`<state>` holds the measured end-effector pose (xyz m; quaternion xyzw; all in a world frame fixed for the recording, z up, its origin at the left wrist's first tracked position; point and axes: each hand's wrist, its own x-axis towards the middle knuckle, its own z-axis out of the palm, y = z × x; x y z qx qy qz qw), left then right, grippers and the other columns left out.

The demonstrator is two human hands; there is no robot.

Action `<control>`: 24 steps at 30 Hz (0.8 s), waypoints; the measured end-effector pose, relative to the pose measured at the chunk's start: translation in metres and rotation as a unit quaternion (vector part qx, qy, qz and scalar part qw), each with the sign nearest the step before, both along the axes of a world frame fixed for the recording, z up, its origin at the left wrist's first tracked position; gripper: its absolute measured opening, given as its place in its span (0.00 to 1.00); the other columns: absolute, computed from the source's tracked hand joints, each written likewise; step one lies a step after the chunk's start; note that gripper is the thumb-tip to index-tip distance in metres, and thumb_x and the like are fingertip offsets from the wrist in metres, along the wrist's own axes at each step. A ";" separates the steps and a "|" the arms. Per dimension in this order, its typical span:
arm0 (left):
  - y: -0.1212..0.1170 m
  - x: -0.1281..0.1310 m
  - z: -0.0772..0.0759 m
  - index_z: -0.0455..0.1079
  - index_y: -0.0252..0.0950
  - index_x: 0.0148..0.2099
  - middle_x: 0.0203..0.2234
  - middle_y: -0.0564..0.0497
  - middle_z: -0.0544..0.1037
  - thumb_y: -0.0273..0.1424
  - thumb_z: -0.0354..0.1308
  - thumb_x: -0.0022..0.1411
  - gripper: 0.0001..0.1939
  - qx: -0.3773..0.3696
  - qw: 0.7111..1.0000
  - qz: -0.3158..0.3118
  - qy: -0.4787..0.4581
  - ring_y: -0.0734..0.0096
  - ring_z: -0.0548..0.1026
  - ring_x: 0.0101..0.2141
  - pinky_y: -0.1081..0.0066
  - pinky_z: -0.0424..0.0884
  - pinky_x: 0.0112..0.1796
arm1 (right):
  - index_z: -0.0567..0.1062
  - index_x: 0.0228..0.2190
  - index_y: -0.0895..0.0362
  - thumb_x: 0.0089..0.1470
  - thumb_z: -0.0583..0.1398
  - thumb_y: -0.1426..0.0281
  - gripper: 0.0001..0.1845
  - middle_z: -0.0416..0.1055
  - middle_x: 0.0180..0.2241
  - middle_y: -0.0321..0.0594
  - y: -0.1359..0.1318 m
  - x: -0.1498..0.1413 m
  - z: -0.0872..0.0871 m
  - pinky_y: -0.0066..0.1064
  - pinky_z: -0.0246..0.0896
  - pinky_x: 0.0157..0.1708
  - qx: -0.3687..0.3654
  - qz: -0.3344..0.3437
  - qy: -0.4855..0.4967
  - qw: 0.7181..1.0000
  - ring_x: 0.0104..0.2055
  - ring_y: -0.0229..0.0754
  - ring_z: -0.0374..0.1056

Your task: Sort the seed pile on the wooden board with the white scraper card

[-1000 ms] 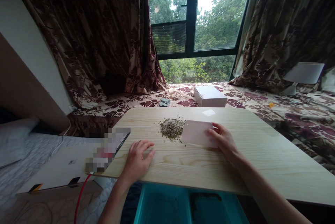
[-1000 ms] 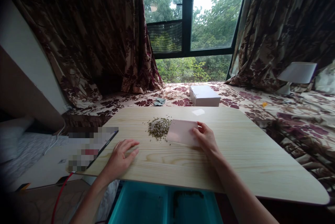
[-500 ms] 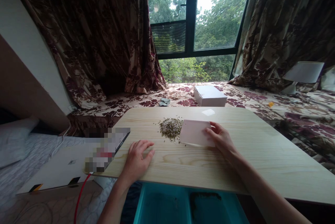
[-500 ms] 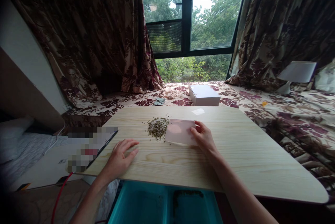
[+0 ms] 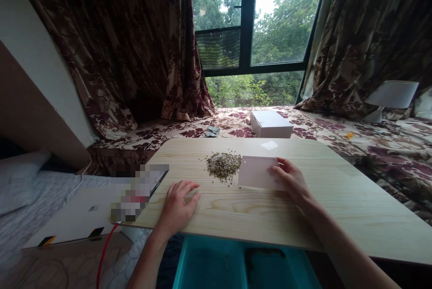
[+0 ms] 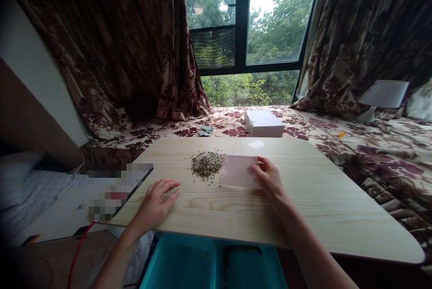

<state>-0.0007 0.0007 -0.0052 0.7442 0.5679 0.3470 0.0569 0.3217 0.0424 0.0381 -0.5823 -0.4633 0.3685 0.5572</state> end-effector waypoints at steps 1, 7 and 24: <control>0.000 0.000 0.000 0.72 0.42 0.44 0.41 0.49 0.76 0.35 0.53 0.58 0.12 -0.001 1.000 0.000 -0.001 0.61 0.70 0.46 0.56 0.62 0.52 | 0.73 0.37 0.56 0.39 0.60 0.68 0.18 0.75 0.27 0.38 0.000 0.000 0.000 0.27 0.62 0.20 -0.002 0.002 -0.001 1.000 0.25 0.39 0.68; -0.001 0.001 0.001 0.71 0.42 0.44 0.41 0.50 0.76 0.35 0.53 0.58 0.12 -0.004 1.000 0.002 0.000 0.61 0.70 0.46 0.55 0.61 0.52 | 0.72 0.39 0.56 0.40 0.61 0.66 0.19 0.77 0.29 0.39 0.001 -0.005 -0.003 0.27 0.64 0.22 -0.004 0.033 0.004 0.999 0.26 0.39 0.70; 0.000 0.001 0.001 0.71 0.42 0.43 0.41 0.50 0.76 0.34 0.53 0.58 0.11 -0.004 1.000 0.002 0.005 0.62 0.70 0.46 0.56 0.61 0.52 | 0.70 0.40 0.57 0.39 0.65 0.60 0.24 0.77 0.31 0.41 0.006 -0.009 -0.010 0.28 0.68 0.23 0.026 0.065 0.036 0.997 0.32 0.43 0.73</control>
